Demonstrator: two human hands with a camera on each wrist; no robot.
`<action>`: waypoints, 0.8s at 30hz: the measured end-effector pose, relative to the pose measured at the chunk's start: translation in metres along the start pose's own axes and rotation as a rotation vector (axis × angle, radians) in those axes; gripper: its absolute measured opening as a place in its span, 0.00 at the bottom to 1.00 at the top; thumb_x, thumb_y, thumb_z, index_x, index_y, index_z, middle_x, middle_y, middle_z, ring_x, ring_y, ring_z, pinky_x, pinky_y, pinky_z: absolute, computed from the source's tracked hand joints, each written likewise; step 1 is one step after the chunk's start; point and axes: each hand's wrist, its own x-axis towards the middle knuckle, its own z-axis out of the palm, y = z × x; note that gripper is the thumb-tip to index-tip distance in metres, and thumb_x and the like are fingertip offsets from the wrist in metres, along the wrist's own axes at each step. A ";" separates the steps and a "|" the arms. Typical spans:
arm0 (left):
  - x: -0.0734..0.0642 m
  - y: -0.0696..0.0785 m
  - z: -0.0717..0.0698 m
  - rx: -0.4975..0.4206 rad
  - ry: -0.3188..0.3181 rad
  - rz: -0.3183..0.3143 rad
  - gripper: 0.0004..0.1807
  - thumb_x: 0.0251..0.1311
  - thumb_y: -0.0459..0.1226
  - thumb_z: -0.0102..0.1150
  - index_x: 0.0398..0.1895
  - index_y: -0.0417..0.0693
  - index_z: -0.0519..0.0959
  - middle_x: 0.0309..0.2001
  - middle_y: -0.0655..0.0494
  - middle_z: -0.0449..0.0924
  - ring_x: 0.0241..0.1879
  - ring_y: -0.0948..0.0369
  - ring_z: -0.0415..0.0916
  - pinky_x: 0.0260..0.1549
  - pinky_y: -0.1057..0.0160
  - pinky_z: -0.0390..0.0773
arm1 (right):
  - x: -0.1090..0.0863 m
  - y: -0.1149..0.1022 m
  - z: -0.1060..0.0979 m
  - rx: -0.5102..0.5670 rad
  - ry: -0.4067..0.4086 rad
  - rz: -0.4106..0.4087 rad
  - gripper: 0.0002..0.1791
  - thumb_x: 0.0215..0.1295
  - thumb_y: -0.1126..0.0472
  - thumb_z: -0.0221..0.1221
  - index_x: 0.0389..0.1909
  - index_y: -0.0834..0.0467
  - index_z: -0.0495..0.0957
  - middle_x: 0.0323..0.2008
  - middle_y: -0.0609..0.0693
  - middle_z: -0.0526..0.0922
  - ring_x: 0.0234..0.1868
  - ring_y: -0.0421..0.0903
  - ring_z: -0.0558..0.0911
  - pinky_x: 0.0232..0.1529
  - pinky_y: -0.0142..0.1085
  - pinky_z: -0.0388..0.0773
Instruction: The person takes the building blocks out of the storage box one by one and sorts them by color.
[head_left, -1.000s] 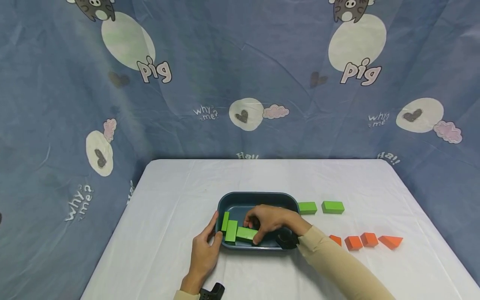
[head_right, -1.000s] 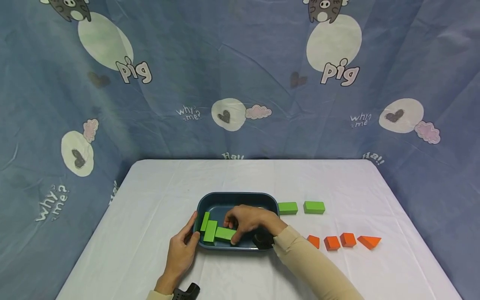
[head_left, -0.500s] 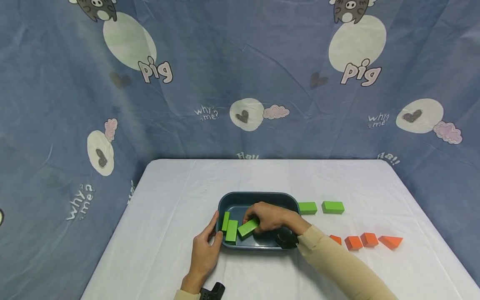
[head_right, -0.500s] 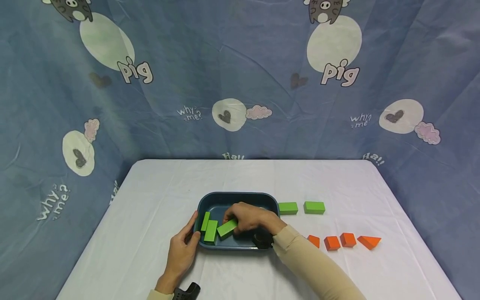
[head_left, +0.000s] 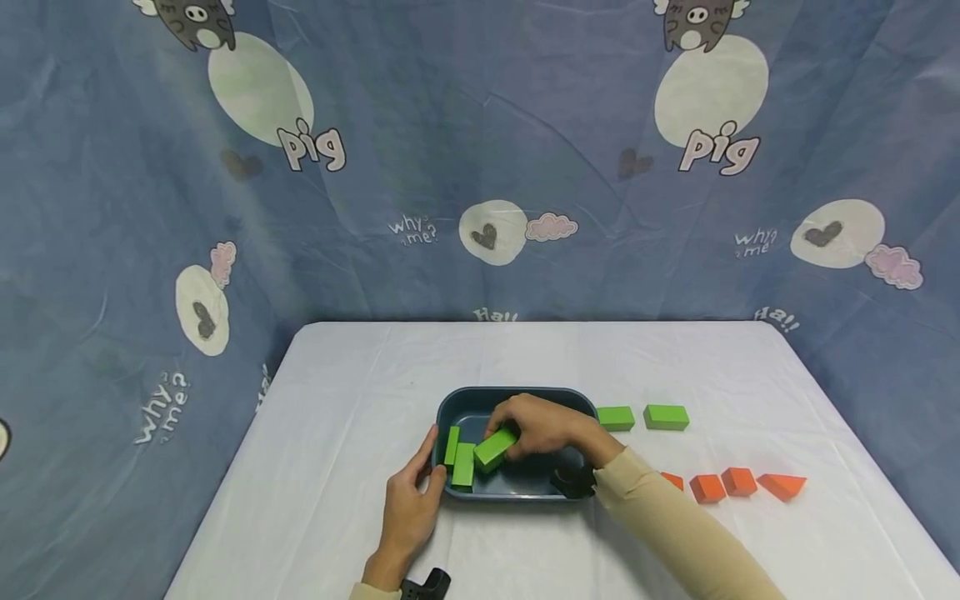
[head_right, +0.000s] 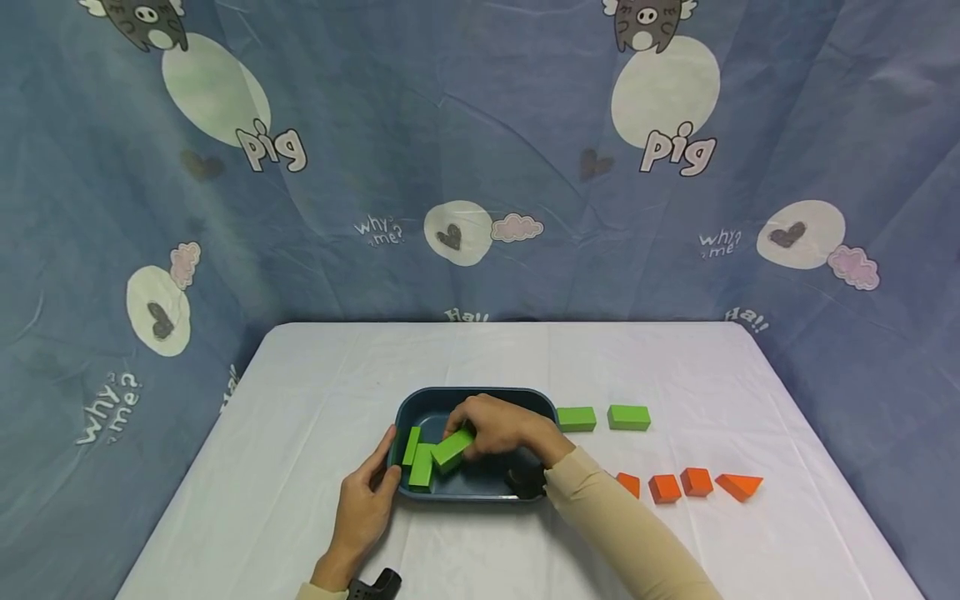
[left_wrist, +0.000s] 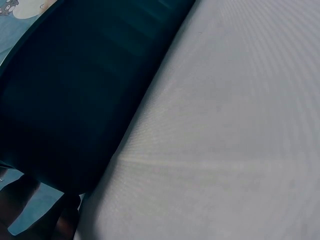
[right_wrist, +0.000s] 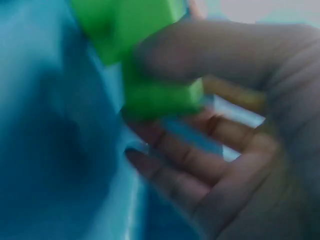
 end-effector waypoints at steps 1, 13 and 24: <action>0.000 -0.004 0.001 0.001 0.001 -0.003 0.29 0.63 0.20 0.57 0.69 0.32 0.71 0.66 0.41 0.74 0.63 0.48 0.74 0.55 0.78 0.72 | -0.001 -0.001 -0.002 0.011 0.007 -0.001 0.20 0.55 0.70 0.72 0.50 0.54 0.86 0.47 0.41 0.84 0.44 0.35 0.79 0.48 0.31 0.79; -0.001 -0.041 0.003 0.001 -0.009 0.010 0.32 0.66 0.26 0.58 0.74 0.51 0.71 0.69 0.56 0.72 0.66 0.59 0.71 0.58 0.77 0.70 | -0.017 -0.005 -0.023 0.139 0.103 0.029 0.18 0.55 0.68 0.71 0.47 0.53 0.86 0.40 0.40 0.84 0.36 0.39 0.81 0.41 0.35 0.82; -0.001 -0.038 0.004 0.003 -0.011 -0.005 0.32 0.67 0.26 0.58 0.74 0.50 0.70 0.69 0.57 0.72 0.66 0.61 0.70 0.58 0.79 0.69 | -0.041 -0.002 -0.037 0.189 0.180 0.054 0.19 0.54 0.70 0.71 0.47 0.52 0.86 0.42 0.42 0.84 0.38 0.43 0.82 0.43 0.37 0.82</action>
